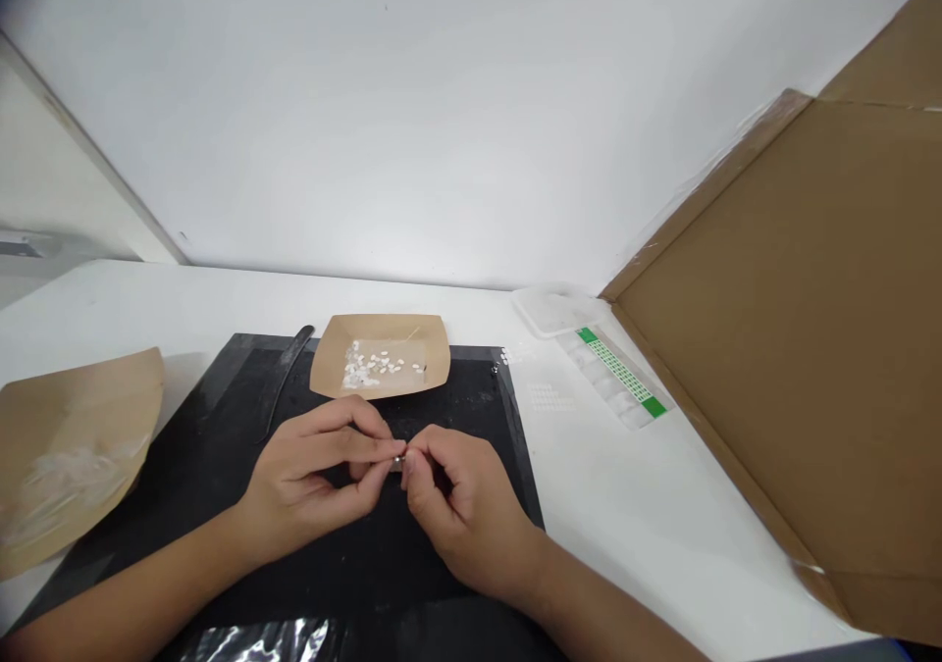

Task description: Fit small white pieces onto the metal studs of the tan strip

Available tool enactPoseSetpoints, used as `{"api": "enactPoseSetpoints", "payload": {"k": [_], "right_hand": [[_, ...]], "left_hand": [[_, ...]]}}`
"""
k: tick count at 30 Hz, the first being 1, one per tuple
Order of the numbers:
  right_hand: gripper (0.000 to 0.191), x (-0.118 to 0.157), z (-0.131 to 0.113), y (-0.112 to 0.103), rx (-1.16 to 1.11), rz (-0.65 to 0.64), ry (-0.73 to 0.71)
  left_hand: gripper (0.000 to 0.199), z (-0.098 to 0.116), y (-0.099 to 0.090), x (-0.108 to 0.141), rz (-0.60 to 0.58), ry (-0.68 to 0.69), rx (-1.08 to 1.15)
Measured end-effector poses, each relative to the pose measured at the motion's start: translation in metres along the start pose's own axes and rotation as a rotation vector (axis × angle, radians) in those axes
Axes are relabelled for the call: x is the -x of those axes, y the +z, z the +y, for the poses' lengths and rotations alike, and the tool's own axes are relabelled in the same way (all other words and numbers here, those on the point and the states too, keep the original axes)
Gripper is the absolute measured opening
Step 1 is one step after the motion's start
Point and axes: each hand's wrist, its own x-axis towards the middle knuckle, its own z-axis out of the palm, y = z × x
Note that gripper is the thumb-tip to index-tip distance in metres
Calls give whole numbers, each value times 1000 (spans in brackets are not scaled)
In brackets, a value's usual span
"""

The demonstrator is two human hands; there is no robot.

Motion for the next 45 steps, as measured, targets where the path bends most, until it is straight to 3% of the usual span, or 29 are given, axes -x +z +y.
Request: {"api": "enactPoseSetpoints", "payload": {"k": [5, 23, 34, 45], "right_hand": [[31, 1, -2, -1, 60, 27, -37], [27, 2, -4, 0, 26, -19, -9], [30, 3, -2, 3, -83, -101, 65], [38, 4, -4, 5, -261, -135, 137]], "left_hand": [[25, 2, -3, 5, -83, -115, 144], [15, 7, 1, 0, 17, 10, -120], [14, 12, 4, -2, 37, -14, -135], [12, 15, 3, -1, 3, -124, -32]]}}
